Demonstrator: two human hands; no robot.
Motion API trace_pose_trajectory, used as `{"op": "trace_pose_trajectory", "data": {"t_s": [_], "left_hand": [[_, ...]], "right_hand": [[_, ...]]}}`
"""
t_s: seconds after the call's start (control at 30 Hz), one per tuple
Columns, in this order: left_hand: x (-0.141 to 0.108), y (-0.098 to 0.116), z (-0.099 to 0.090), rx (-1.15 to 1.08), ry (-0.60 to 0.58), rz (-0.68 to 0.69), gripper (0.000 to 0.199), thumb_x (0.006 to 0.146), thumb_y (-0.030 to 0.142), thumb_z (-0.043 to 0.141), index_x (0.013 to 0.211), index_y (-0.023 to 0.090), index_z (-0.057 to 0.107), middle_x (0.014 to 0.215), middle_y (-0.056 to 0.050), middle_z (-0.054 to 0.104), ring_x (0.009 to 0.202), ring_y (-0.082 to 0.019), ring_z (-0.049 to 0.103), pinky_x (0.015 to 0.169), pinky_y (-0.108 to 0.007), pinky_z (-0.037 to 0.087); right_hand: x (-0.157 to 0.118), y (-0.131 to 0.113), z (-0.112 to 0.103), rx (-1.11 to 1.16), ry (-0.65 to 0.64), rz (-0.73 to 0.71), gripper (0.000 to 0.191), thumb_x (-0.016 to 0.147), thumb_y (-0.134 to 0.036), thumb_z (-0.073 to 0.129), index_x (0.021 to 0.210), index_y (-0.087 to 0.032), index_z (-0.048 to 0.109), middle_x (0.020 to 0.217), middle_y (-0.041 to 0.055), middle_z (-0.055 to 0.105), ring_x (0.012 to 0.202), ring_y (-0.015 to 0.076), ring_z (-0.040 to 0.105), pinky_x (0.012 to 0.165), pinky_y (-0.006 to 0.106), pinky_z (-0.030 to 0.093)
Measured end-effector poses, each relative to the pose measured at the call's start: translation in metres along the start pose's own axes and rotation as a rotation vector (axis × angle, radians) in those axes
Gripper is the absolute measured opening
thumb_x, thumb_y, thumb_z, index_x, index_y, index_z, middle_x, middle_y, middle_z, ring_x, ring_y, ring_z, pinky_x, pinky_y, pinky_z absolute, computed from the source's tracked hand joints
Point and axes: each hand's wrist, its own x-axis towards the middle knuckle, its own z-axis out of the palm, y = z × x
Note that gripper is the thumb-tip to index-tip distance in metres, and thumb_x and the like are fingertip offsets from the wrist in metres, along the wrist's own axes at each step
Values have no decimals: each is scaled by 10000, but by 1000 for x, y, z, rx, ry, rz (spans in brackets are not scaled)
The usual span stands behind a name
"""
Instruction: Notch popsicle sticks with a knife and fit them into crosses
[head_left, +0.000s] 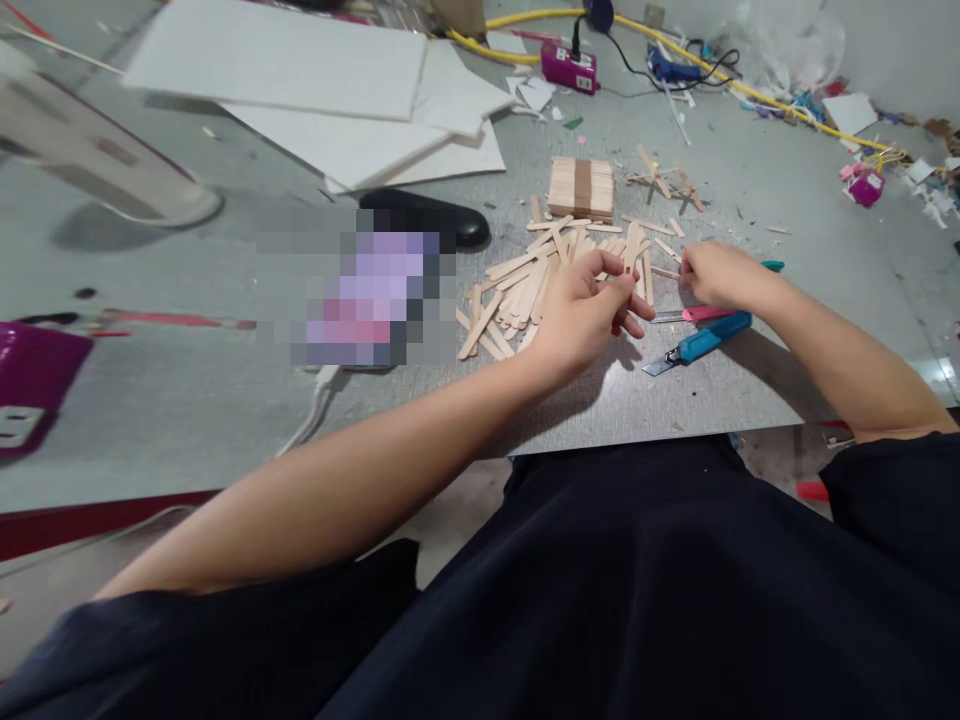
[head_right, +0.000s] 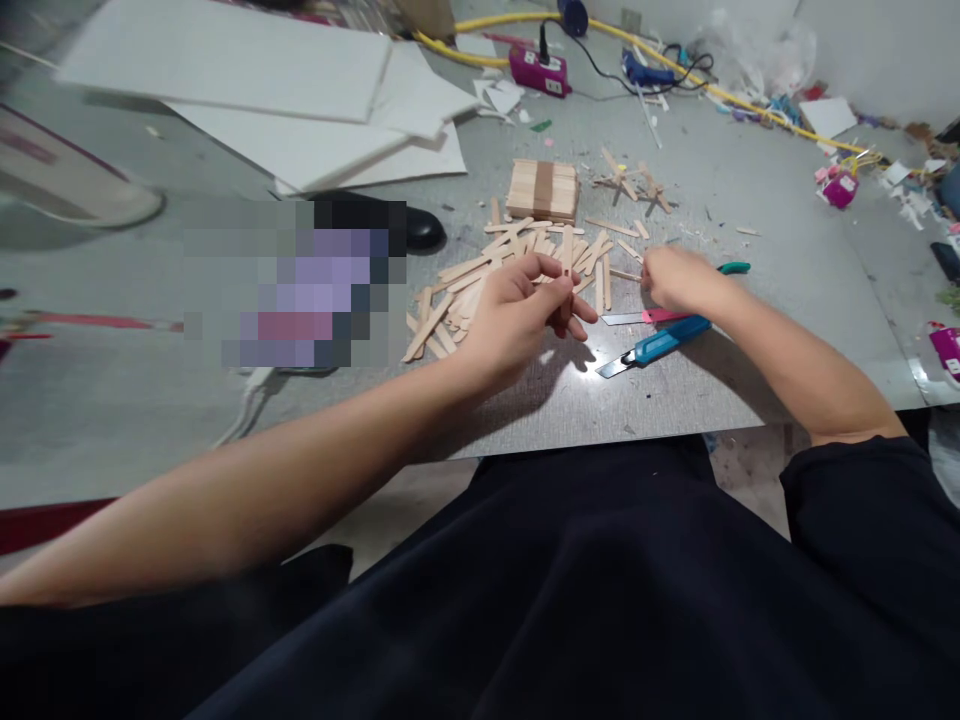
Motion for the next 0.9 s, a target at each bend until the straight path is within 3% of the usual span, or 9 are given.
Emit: {"op": "trace_pose_trajectory", "data": {"t_s": [0.33,0.6,0.77,0.9], "left_hand": [[2,-10,-1,31,42,-15,210,1088,148,668,906,222,592,816,-27,870,515,-91,713,529,-213,474],[1,-11,-1,37,53,7,221,1100,142,696,908,211,610,779,-13,829,538,-83,729,536,-189,497],[1,-13,-3,44,45,0,197,1121,151,679,946,210,610,817,-8,833,570,-80,741,558,-185,523],[2,-16,-4,67,41,-5,150,1122,133,654,989,198,630,853,-23,840,588,-88,742,570,-200,530]], "right_hand": [[-16,19,0,186,91,-67,50,1036,-213,788,1029,-231,834,1064,91,884,924,272,765,812,378,505],[-15,8,-4,123,261,-8,235,1101,-265,683,1187,-207,894,1298,180,873,1173,392,792,914,478,529],[-13,5,0,71,266,-49,245,1103,-298,695,1174,-213,914,1352,186,858,1248,420,787,1059,538,546],[-2,2,7,38,243,-54,227,1089,-263,700,1107,-173,908,1342,244,849,1297,471,762,1142,599,515]]}}
